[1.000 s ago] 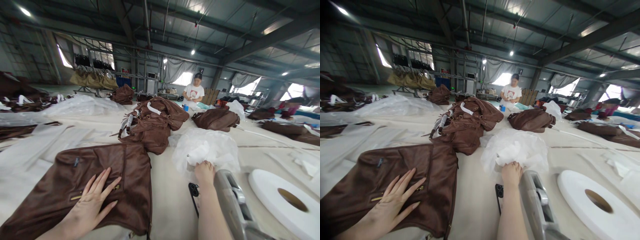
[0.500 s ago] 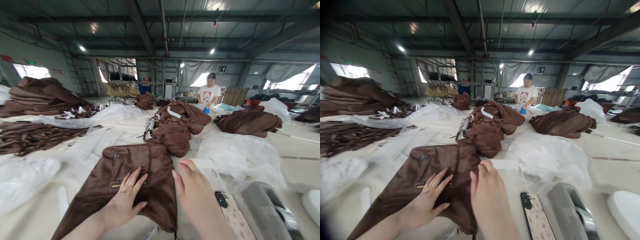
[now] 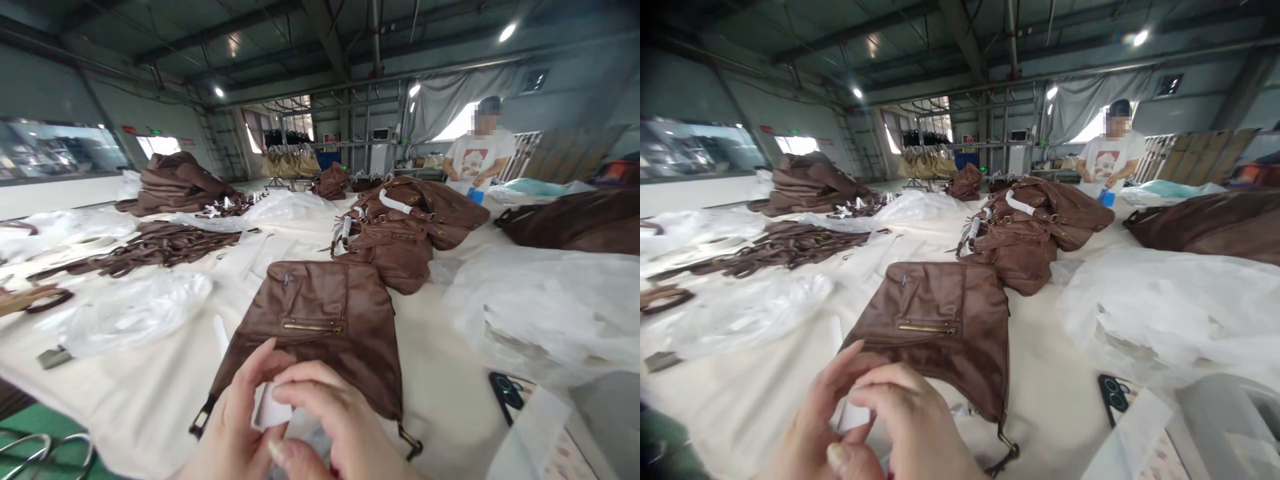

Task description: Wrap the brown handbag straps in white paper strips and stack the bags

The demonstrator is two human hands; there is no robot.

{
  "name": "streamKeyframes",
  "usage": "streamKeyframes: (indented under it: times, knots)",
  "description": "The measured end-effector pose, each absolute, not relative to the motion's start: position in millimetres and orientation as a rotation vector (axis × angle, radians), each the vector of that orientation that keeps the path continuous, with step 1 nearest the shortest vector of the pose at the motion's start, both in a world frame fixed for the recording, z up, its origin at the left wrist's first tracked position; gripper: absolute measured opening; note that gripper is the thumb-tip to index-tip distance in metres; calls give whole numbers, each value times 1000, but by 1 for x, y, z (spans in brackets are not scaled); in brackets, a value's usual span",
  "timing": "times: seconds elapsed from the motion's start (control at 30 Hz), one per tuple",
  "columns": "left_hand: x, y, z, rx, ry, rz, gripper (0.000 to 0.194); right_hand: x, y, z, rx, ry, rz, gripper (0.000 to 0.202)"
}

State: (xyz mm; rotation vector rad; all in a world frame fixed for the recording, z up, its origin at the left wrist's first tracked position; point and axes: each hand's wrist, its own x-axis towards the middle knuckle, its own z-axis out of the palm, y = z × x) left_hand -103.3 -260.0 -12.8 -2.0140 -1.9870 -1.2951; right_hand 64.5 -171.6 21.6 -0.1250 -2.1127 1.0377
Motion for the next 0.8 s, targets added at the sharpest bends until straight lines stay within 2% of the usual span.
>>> streamKeyframes:
  times: [0.07,0.13,0.17,0.23,0.33,0.4,0.53,0.63,0.8]
  knots:
    - [-114,-278,-9,-1936,-1992,-1279,47,62,-178,22,-106,-2074,1101,41]
    - [-124,-294,1,-1940,-2091,-1278,20,59,-179,20,-107,-2080,1148,38]
    - [-129,-300,7,-1959,-2200,-1295,15,58,-176,18,-147,-2092,1152,34]
    - [-139,-309,22,-1985,-2515,-1382,31,57,-161,10,-378,-2095,1102,27]
    - [-154,-317,40,-1945,-2957,-1582,51,59,-121,-13,-877,-2091,943,27]
    - [-162,-322,45,-2002,-3046,-1781,52,60,-95,-34,-1037,-2148,911,28]
    - [-167,-318,37,-2016,-2954,-2009,37,58,-72,-72,-1114,-2286,1056,25]
    - [-161,-290,22,-2172,-2788,-1768,32,55,-72,-85,-1079,-2417,1086,21]
    - [-137,-205,-21,-2333,-2374,-1079,21,52,-74,-83,-1095,-2487,1007,20]
